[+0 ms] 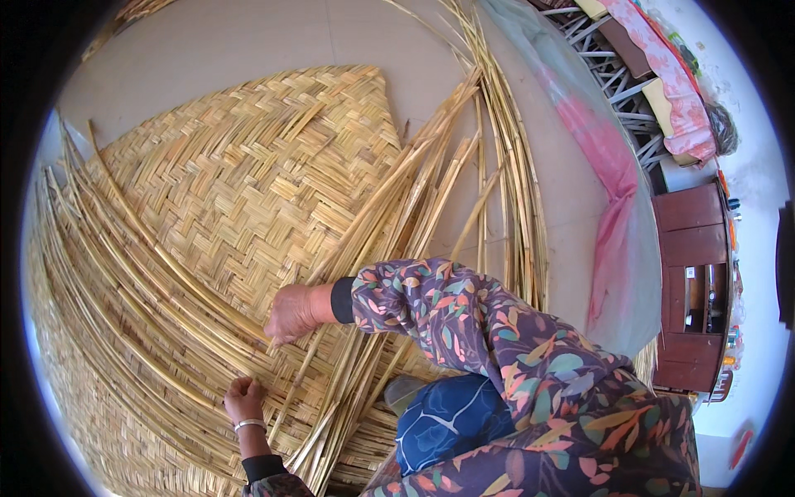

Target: The person sits on the floor and weaves a large mat using thin bamboo strips. They interlace the strips by hand, adjusting and tightening the weave as they work.

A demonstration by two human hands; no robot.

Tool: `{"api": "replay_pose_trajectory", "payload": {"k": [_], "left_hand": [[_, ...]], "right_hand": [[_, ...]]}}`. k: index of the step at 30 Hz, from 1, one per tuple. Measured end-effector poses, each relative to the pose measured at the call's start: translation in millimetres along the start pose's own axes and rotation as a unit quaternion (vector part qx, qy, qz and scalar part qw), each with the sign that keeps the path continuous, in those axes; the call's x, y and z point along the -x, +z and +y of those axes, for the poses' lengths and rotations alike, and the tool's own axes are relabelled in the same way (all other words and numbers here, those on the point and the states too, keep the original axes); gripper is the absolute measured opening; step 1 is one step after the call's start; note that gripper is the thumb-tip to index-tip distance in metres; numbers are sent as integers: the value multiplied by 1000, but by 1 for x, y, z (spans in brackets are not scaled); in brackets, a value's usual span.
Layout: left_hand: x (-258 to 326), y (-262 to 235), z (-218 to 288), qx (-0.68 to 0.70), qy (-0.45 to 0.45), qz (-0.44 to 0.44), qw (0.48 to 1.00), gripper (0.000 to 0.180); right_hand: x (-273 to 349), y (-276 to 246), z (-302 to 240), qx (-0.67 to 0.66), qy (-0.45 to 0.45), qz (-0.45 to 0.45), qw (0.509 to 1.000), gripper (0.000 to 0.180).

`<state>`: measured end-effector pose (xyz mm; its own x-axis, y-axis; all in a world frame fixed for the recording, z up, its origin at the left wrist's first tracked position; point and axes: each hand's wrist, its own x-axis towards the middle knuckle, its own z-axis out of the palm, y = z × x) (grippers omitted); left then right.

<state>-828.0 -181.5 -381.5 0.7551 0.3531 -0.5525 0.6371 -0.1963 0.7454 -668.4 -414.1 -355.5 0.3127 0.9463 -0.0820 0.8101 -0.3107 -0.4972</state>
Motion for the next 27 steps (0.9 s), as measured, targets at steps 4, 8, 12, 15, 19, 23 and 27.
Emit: {"api": "replay_pose_trajectory", "payload": {"k": [4,8,12,15,19,23,27], "left_hand": [[5,-12,5,-110,3,26,994,19],[0,8,22,-195,51,49,978,21],[8,8,44,-250,41,58,966,18],[9,8,43,-295,52,38,953,14],[14,16,55,-397,42,26,916,12],[26,15,67,-478,121,38,869,14],[56,-19,46,-384,249,68,887,13]], "right_hand": [[-12,-2,-8,17,9,-11,1000,27],[-6,-16,-1,-25,88,-83,992,30],[-22,-29,-16,-10,115,-158,981,35],[-20,-25,-16,-23,116,-158,980,33],[-19,-29,-22,10,123,-178,976,34],[-19,-33,-29,62,142,-199,968,33],[-3,-17,-39,223,43,26,974,18]]}}
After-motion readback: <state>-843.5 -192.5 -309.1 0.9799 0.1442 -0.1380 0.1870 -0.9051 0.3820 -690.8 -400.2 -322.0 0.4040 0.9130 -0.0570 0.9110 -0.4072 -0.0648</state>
